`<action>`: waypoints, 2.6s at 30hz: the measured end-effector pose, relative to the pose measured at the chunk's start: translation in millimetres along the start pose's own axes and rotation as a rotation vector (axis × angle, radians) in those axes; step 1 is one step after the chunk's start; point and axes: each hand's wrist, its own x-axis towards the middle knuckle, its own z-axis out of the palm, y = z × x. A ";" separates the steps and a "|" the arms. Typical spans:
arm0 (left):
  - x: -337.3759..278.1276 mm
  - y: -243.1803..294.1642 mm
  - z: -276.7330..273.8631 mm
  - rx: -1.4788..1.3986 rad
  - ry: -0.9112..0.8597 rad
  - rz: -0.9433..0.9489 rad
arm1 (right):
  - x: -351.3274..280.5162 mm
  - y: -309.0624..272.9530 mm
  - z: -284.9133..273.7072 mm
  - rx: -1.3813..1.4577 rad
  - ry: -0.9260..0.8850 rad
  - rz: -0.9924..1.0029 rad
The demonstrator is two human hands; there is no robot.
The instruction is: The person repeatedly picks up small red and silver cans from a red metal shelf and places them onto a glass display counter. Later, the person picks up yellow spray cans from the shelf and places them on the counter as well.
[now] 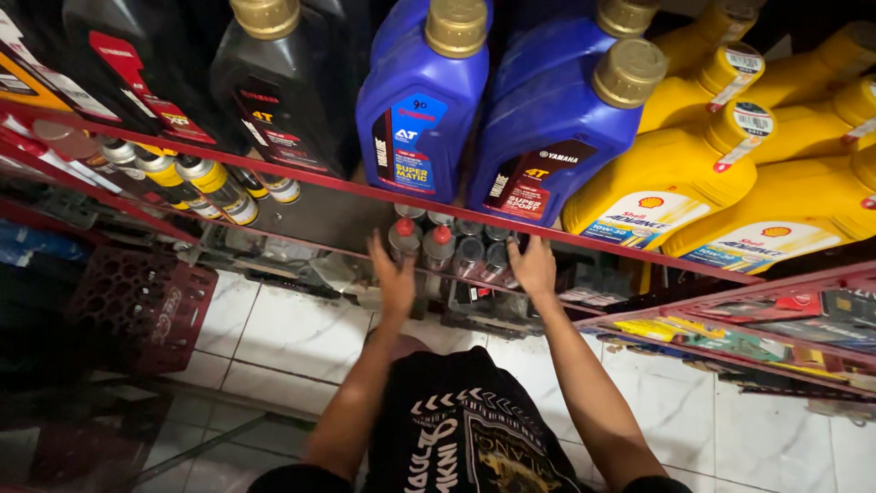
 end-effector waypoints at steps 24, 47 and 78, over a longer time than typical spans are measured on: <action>38.6 -55.2 -15.1 0.216 -0.442 -0.157 | 9.3 -2.9 -17.5 -0.092 -0.122 0.022; -91.4 -91.9 -165.1 0.196 -0.528 -0.570 | -113.3 -154.0 4.6 0.303 -0.125 -0.366; -9.2 -82.7 -149.3 -0.109 -0.122 -0.273 | 60.2 -212.7 336.0 0.399 -0.367 -0.103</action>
